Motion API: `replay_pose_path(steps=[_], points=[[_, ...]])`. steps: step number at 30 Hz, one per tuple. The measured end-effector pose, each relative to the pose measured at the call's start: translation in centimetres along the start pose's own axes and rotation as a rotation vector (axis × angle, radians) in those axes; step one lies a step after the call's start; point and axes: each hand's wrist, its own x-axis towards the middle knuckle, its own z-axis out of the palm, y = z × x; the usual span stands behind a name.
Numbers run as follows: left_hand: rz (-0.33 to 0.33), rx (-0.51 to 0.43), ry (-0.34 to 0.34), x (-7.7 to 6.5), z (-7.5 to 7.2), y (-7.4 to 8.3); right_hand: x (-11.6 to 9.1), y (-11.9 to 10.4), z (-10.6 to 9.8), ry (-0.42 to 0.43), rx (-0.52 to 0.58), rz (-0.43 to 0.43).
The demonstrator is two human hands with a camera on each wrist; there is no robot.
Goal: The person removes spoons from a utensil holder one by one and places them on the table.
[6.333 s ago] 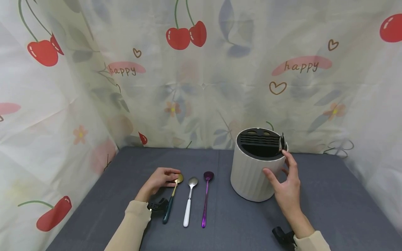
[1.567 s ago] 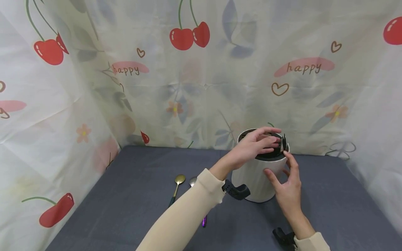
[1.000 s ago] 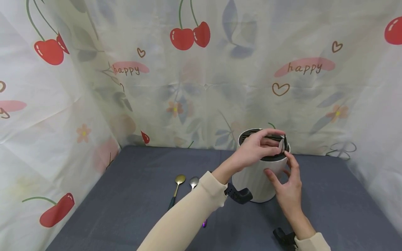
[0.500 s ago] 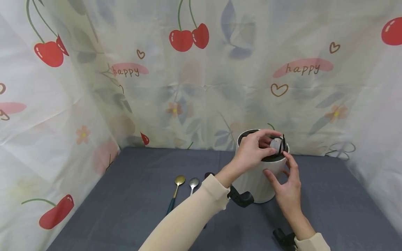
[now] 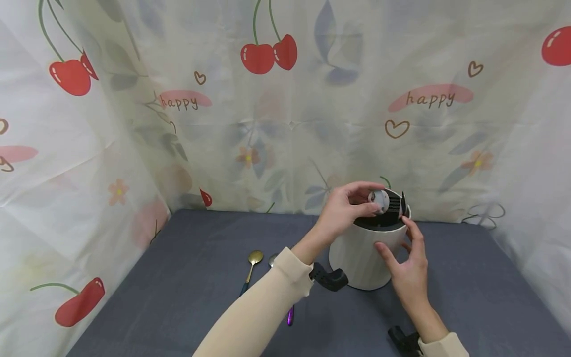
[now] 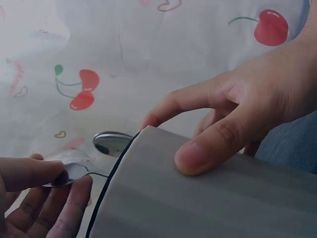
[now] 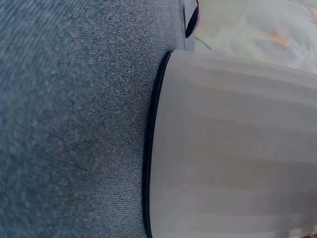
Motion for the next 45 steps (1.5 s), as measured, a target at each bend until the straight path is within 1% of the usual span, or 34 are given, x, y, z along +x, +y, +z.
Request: replay_pose_path(steps=[3, 7, 13, 15, 18, 22, 29, 32, 37, 45], points=[[0.039, -0.087, 0.022, -0.2, -0.8, 0.0, 0.0, 0.0, 0.0, 0.001, -0.004, -0.003], [0.097, -0.173, 0.062, -0.6, -1.7, 0.1, -0.1, -0.1, -0.1, 0.005, -0.004, -0.010], [0.143, -0.304, 0.119, -1.2, -3.1, 0.5, -0.1, 0.1, -0.2, 0.014, 0.007, -0.014], [0.159, -0.333, 0.130, -1.4, -3.6, 0.8, -0.1, 0.2, -0.1, 0.015, 0.007, -0.013], [0.189, -0.352, 0.147, -1.6, -4.6, 1.3, -0.1, 0.2, -0.2, 0.016, 0.002, -0.013], [0.218, -0.383, 0.191, -2.0, -5.9, 1.9, -0.1, 0.1, -0.1, 0.018, -0.002, -0.020], [0.205, -0.512, 0.267, -2.6, -8.6, 2.8, 0.0, 0.3, -0.1, 0.027, -0.003, -0.019], [0.214, -0.540, 0.294, -3.0, -10.0, 3.1, 0.0, 0.4, -0.1, 0.028, -0.003, -0.016], [0.220, -0.548, 0.333, -3.7, -12.3, 3.0, 0.0, 0.3, 0.0, 0.027, -0.005, -0.005], [0.173, -0.514, 0.401, -5.3, -15.3, 1.9, 0.0, 0.1, 0.2, 0.024, 0.011, -0.014]])
